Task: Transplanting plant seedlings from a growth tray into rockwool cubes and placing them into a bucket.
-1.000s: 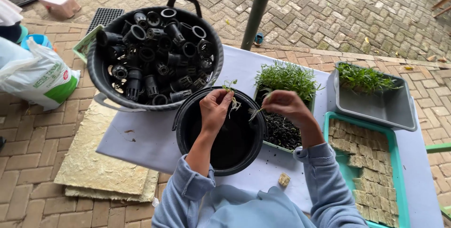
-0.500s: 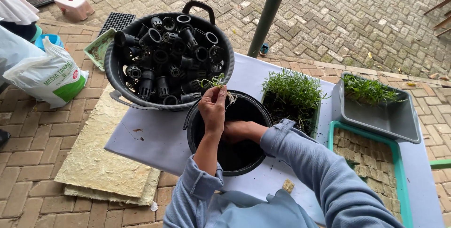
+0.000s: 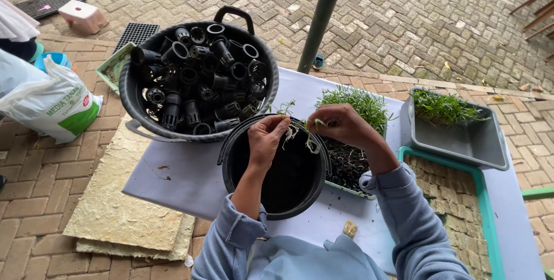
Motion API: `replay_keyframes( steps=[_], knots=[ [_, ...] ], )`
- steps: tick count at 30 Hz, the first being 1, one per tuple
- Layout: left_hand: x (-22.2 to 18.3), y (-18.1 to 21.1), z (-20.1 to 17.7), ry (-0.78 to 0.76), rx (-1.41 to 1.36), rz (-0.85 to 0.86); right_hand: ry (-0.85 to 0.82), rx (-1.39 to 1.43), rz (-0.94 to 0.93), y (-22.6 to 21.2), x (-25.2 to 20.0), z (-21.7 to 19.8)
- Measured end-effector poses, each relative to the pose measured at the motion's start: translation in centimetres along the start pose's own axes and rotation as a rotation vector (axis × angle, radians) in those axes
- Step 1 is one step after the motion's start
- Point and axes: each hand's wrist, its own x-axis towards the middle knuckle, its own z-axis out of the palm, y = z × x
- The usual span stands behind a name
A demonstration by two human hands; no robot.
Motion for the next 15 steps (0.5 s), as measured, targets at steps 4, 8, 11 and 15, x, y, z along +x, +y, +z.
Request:
replay_keyframes(
  steps=[4,8,11,15],
  knots=[
    [-0.1,-0.2,-0.1,-0.096,-0.068,-0.018,0.122,0.070,0.099,0.5,0.5,0.9],
    [-0.5,0.4,-0.3,-0.160,-0.018,-0.067,0.184,-0.004,0.017,0.6,1.2,2.1],
    [-0.5,0.5,-0.3,-0.207,-0.032,-0.092,0.221,-0.092,-0.004,0.9,1.3,2.6],
    [-0.3,-0.2,-0.5,-0.275,-0.089,-0.105,0.236,-0.015,0.017,1.2,1.1,3.1]
  ],
)
